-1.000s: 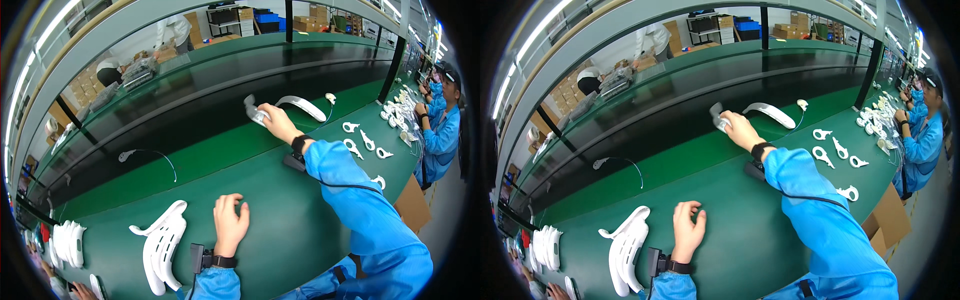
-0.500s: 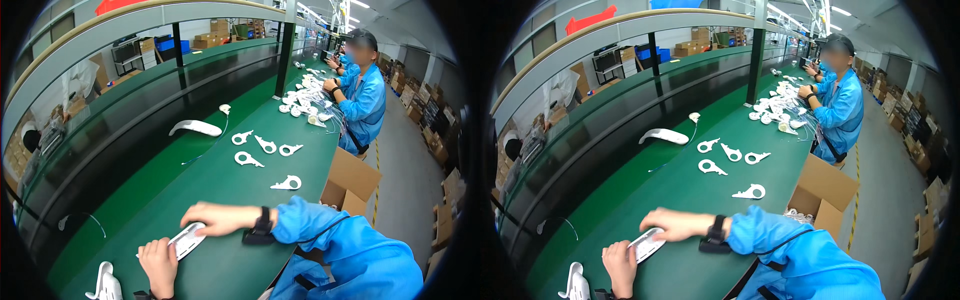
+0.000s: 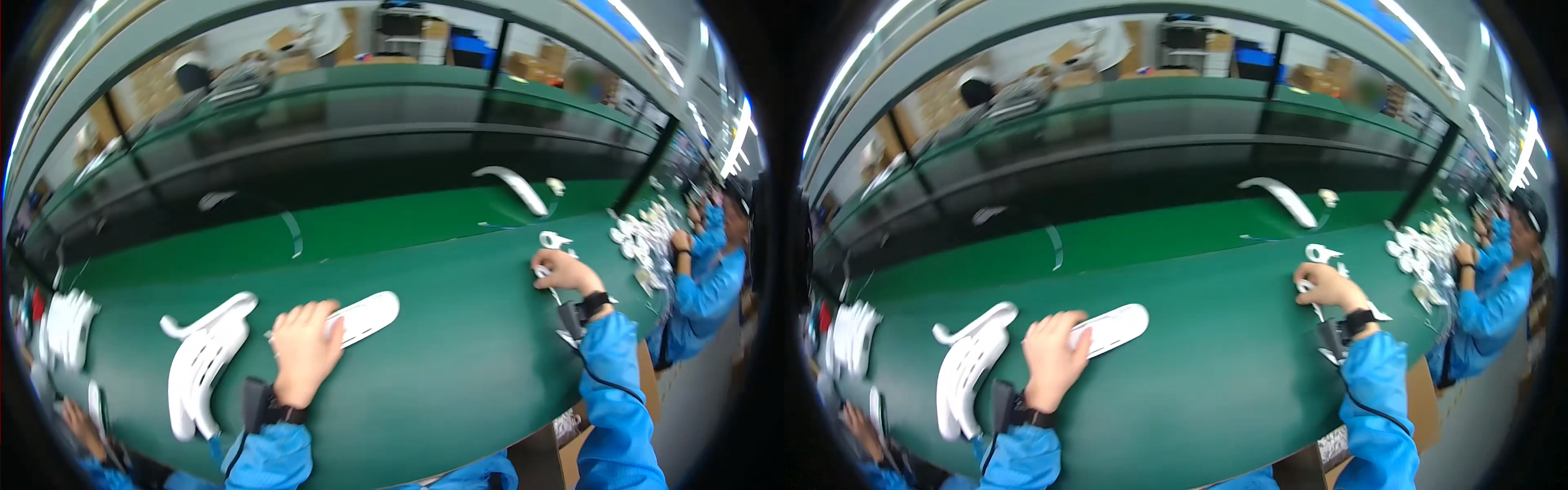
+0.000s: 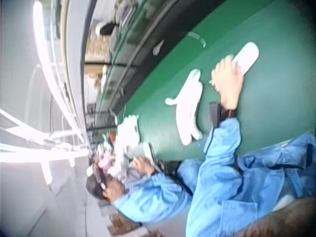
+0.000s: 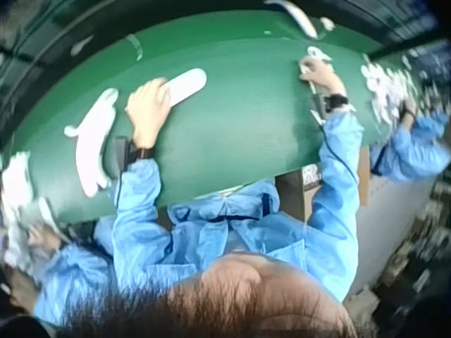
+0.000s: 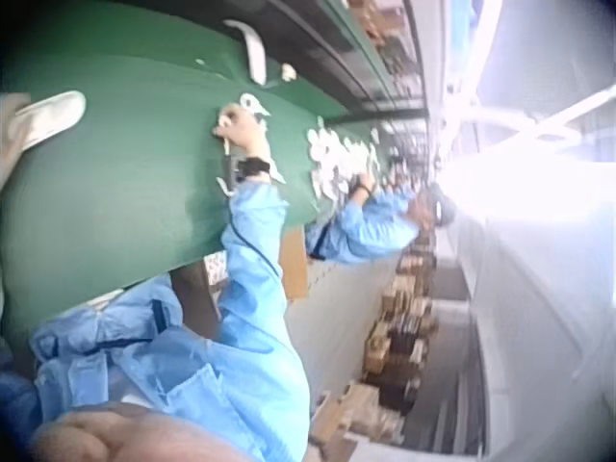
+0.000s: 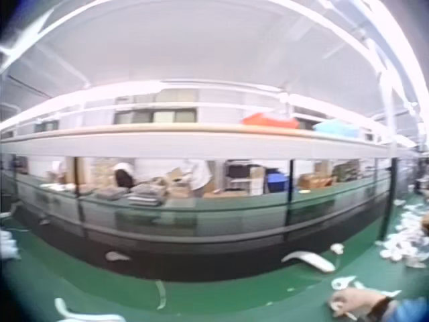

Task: Assembling small white plastic components and placing them into a box on a production line.

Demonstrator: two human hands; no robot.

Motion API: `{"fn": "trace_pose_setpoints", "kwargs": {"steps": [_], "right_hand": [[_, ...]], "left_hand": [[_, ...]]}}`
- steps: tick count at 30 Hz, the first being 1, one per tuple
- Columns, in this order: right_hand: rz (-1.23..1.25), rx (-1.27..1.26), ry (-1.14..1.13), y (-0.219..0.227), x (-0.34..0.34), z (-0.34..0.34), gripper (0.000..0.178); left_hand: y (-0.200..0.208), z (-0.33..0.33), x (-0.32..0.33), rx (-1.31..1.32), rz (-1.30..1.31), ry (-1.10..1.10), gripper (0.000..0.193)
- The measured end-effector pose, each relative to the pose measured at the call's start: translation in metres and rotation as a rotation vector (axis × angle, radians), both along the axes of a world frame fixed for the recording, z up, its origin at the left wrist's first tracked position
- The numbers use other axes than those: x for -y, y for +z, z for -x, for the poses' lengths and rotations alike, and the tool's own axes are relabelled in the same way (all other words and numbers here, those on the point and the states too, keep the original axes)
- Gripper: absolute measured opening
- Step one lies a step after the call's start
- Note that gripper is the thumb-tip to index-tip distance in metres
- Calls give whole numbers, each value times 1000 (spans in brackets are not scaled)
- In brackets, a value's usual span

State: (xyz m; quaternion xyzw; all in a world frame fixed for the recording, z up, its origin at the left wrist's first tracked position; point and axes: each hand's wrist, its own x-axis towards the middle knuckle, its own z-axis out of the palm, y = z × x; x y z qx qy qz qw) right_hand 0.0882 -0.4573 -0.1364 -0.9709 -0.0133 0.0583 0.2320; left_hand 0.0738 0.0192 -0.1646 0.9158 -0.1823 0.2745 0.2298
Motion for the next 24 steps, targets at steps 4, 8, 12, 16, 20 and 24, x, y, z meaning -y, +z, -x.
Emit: {"fn": "trace_pose_setpoints", "kwargs": {"steps": [4,8,12,16,20,24], "right_hand": [[-373,-173,-197,15,-75,-12,33],[-633,-246,72,3,-175,-25,33],[-574,20,344,-12,-262,-37,36],[-448,133,305,-32,-262,-45,41],[-257,170,394,-37,-266,-38,37],[-230,153,453,-40,-276,-39,34]], "left_hand": [[-6,3,-10,54,32,-35,15],[-7,5,-11,28,44,-31,14],[-7,-3,-26,19,159,-107,12],[9,-4,-14,-70,152,-190,8],[17,-4,-7,-53,-57,-226,11],[9,-8,3,-266,-62,-171,11]]}}
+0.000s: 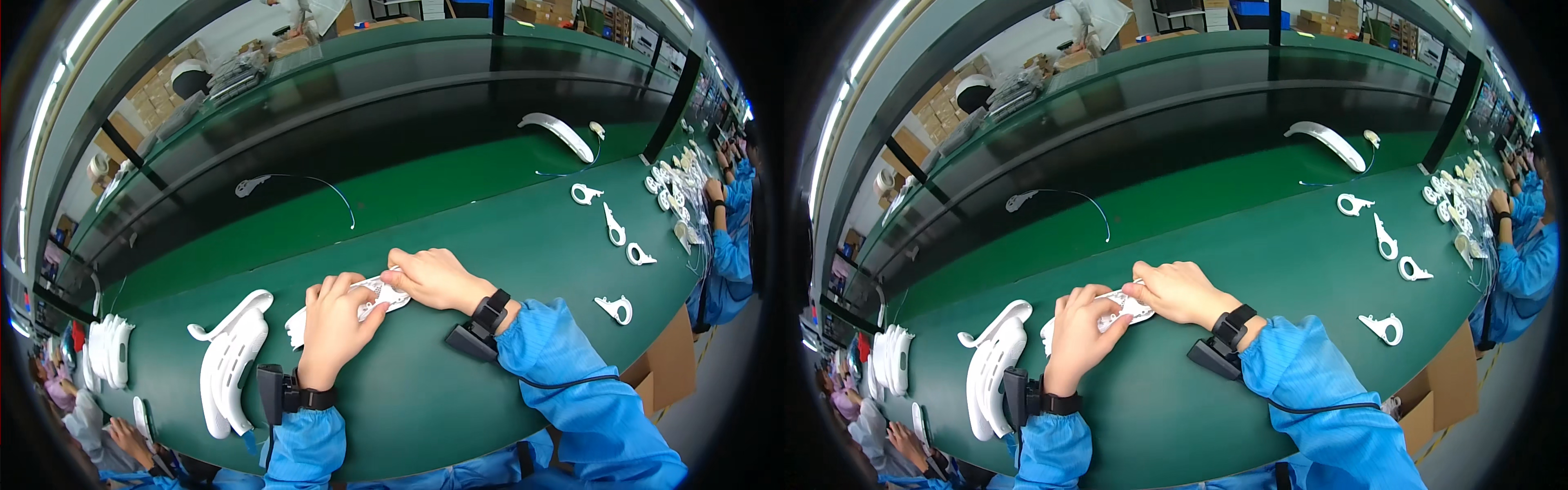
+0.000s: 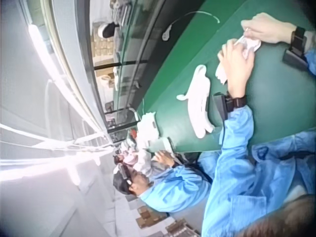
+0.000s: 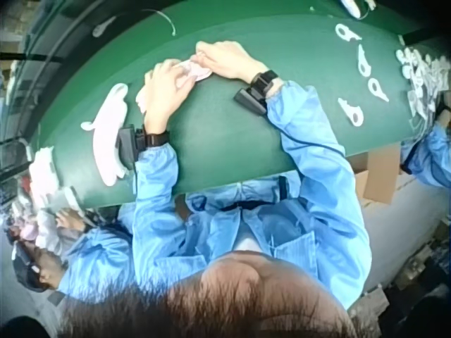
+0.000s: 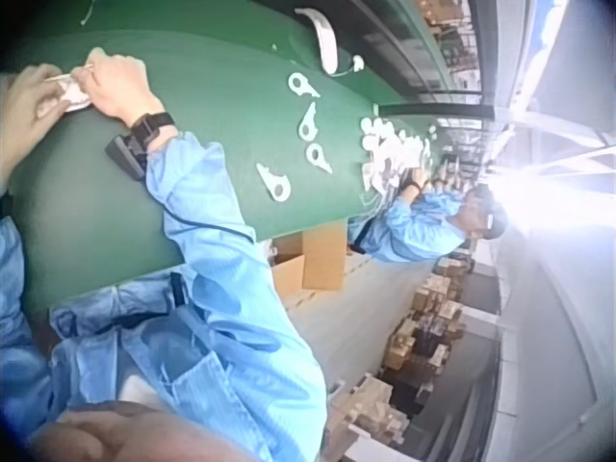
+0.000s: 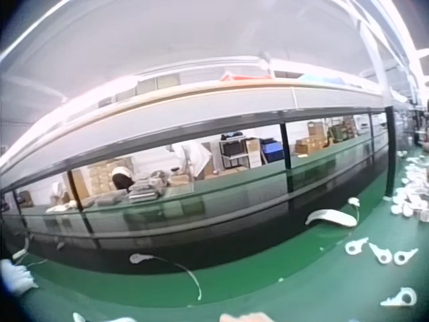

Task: Assembling small white plastic components and placing them into a box on a production line.

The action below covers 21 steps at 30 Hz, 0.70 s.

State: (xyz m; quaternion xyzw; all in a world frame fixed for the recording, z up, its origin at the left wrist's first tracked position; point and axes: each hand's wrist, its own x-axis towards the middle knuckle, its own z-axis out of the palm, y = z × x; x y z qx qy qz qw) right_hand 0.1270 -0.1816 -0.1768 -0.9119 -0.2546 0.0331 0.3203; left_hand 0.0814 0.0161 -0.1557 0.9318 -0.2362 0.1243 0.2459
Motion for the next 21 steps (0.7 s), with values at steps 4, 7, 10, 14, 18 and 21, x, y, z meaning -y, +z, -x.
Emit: {"fn": "trace_pose_setpoints", "kwargs": {"steps": [4,7,10,14,18,21], "right_hand": [[-16,-32,50,9,14,2,34],[-56,-83,100,9,21,-6,35],[-221,-119,135,3,25,-8,29],[-219,-141,139,3,26,-8,30],[-187,-111,188,10,23,-6,31],[-163,-54,204,8,21,-5,31]], "left_hand": [[1,-1,6,-42,-26,29,13],[3,3,11,-10,-68,43,15],[1,3,15,1,3,88,17],[1,6,14,0,-60,51,16],[0,9,15,21,-71,52,17],[0,9,16,51,-74,39,19]]}}
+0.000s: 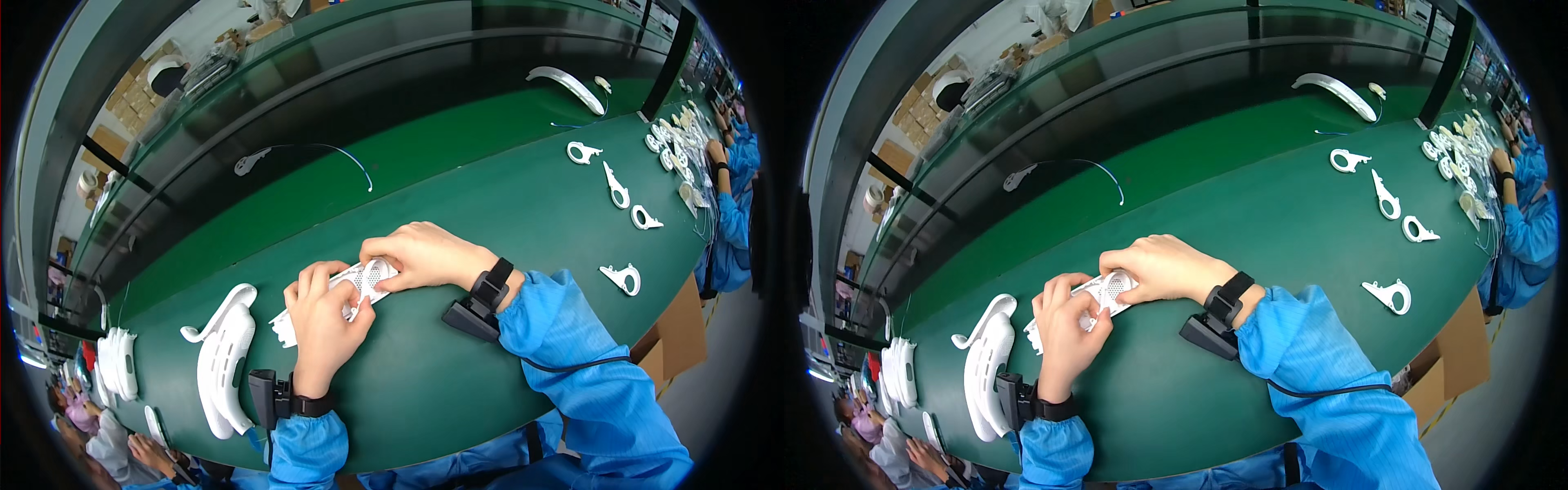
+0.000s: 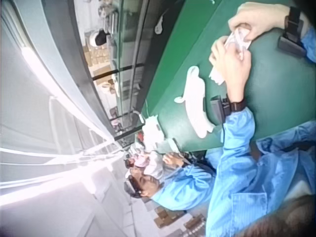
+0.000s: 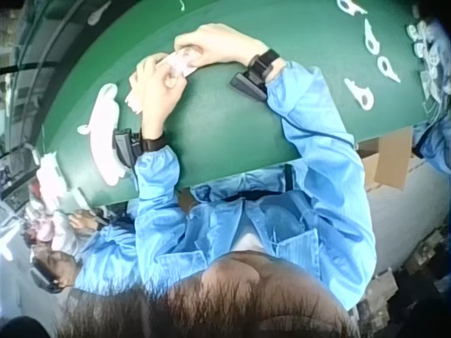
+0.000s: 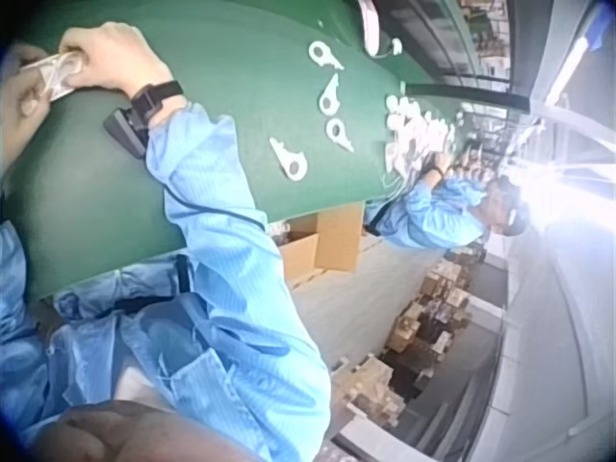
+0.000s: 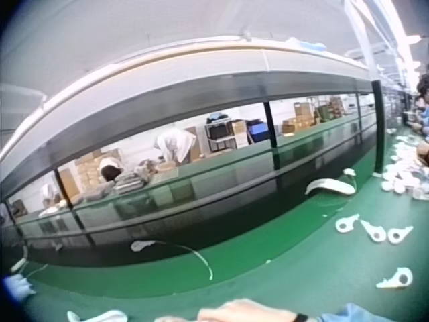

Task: Assembling small white plastic components and placing them into a box on a production line.

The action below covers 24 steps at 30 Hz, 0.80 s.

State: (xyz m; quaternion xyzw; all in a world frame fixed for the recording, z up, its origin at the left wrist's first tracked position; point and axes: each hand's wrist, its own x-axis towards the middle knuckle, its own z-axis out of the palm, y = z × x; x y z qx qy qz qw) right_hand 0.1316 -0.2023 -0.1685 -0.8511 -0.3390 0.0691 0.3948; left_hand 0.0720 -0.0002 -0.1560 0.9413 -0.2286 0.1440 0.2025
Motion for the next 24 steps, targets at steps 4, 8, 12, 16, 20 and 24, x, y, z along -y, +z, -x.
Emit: {"fn": "trace_pose_setpoints", "kwargs": {"steps": [4,8,12,16,20,24], "right_hand": [[45,27,-1,5,-3,1,32],[86,31,-66,10,-6,4,35],[136,31,-88,3,-7,2,34],[112,-69,-100,9,-7,-1,31],[94,48,-109,-6,-10,-12,34],[121,132,-116,-7,-16,-11,34]], "left_hand": [[2,0,-3,34,-45,-63,17],[9,2,4,-17,-39,18,19],[12,-4,9,-192,-50,229,25],[9,-8,1,-157,-139,154,28],[11,-8,8,-184,-105,149,26],[11,-8,2,-201,-56,157,29]]}}
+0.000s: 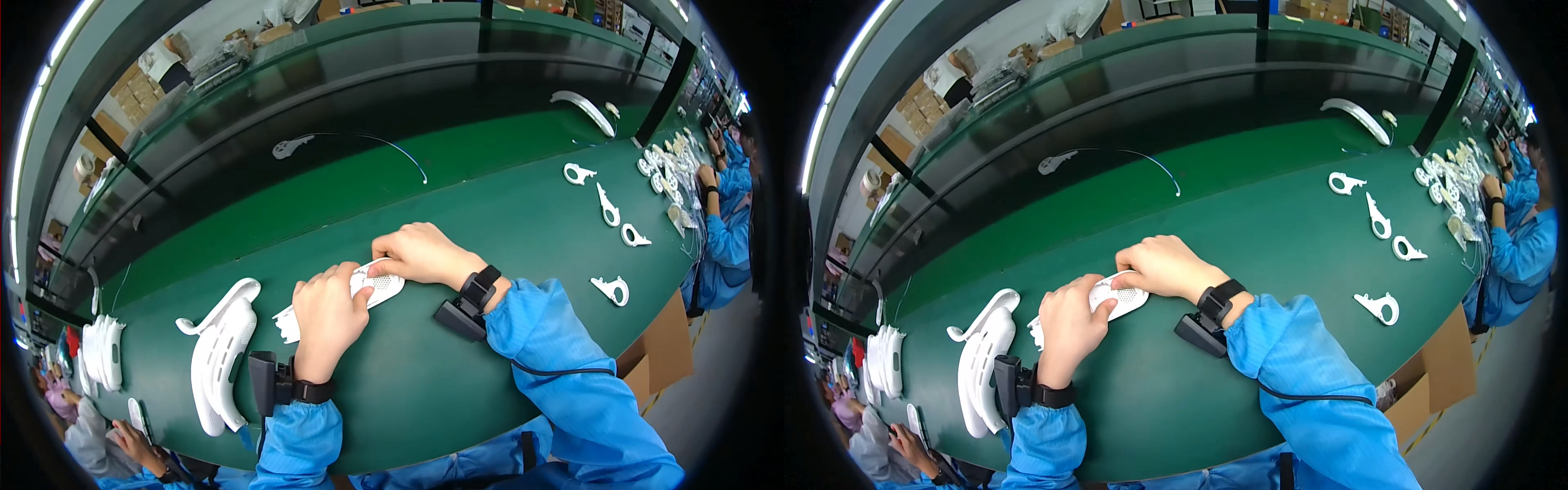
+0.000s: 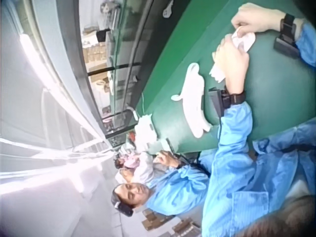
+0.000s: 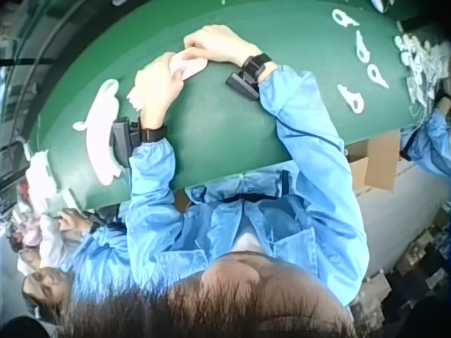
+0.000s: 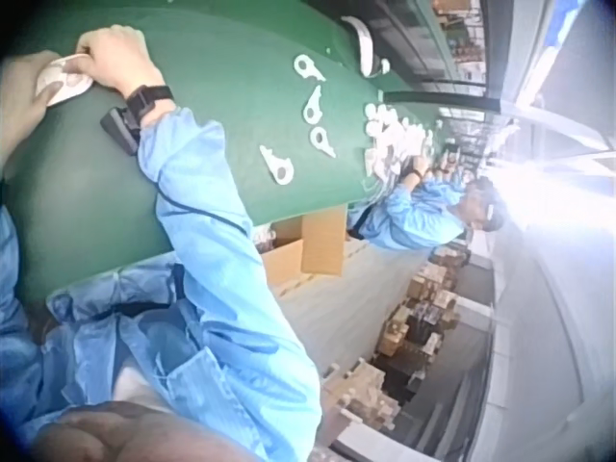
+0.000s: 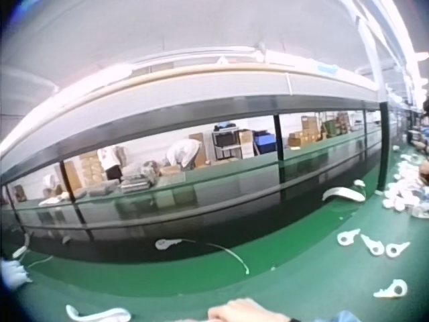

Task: Assembling small white plastic components and placing them into a box on a production line.

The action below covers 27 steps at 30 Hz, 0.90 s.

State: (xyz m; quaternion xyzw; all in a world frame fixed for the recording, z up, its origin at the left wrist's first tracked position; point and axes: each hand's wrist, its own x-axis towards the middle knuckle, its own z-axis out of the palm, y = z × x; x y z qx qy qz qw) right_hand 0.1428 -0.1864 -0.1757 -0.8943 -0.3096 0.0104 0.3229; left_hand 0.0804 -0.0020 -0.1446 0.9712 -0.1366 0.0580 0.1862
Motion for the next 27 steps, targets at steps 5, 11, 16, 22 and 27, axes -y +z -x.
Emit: {"fn": "trace_pose_setpoints", "kwargs": {"steps": [5,11,16,22,27], "right_hand": [[-384,-373,-83,-11,12,-13,19],[-531,-224,-584,-7,38,-63,22],[-432,-22,-438,-39,68,-104,25],[-440,-139,-472,-47,74,-90,35],[-438,-130,-505,-46,67,-80,31]], "left_hand": [[14,22,-36,521,226,14,27],[-44,42,-28,319,451,-165,9],[-53,34,-15,259,426,-195,7],[-59,38,-7,218,433,-192,7],[-59,44,-13,204,452,-176,6]]}}
